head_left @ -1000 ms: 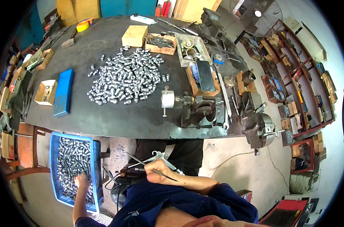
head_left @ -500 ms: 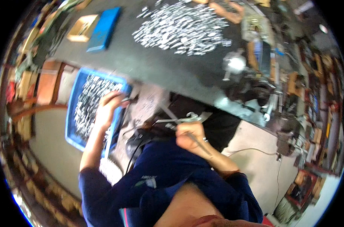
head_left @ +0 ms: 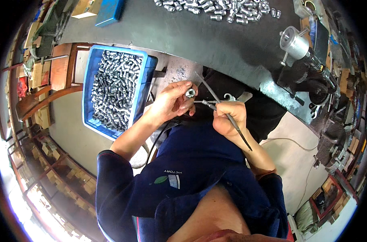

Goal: The person repeatedly picks small cylindrical metal components from a blue bin and uses a soldering iron to apply solder to them. After soldering, the person places the components onto a pile on the workbench. The task is performed continuously in a repetitive cycle.

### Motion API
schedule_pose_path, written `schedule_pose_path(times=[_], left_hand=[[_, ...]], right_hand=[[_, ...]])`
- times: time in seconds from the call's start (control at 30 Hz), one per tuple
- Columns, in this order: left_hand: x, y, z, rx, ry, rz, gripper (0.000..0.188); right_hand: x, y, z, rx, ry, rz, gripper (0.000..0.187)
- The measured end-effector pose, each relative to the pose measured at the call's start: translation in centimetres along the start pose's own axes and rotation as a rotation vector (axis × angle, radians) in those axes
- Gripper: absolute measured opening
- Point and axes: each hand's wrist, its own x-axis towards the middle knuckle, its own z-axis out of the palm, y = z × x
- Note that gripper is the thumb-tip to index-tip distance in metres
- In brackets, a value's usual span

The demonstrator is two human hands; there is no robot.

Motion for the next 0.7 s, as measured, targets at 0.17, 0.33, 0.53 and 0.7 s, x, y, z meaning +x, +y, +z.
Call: schedule_pose_path(times=[0.17, 0.33, 0.53, 0.7], left_hand=[[0.0, 0.1, 0.5, 0.154, 0.098, 0.051, 0.034], [-0.5, 0.4, 2.8, 0.525, 0.211, 0.119, 0.031], [-1.1, 0.7, 3.3, 0.763, 0.107, 0.203, 0.014], [-0.7, 0.0, 3.6, 0.642, 0.077, 0.341, 0.020]], right_hand=[[0.2, 0.5, 0.2, -0.025, 0.007, 0.003, 0.040], [0.4, -0.2, 0.2, -0.124, -0.056, -0.027, 0.038], [-0.1, 0.4, 0.7, -0.110, -0.012, -0.104, 0.039], [-0.5, 0.8, 0.6, -0.064, 0.029, -0.060, 0.040]])
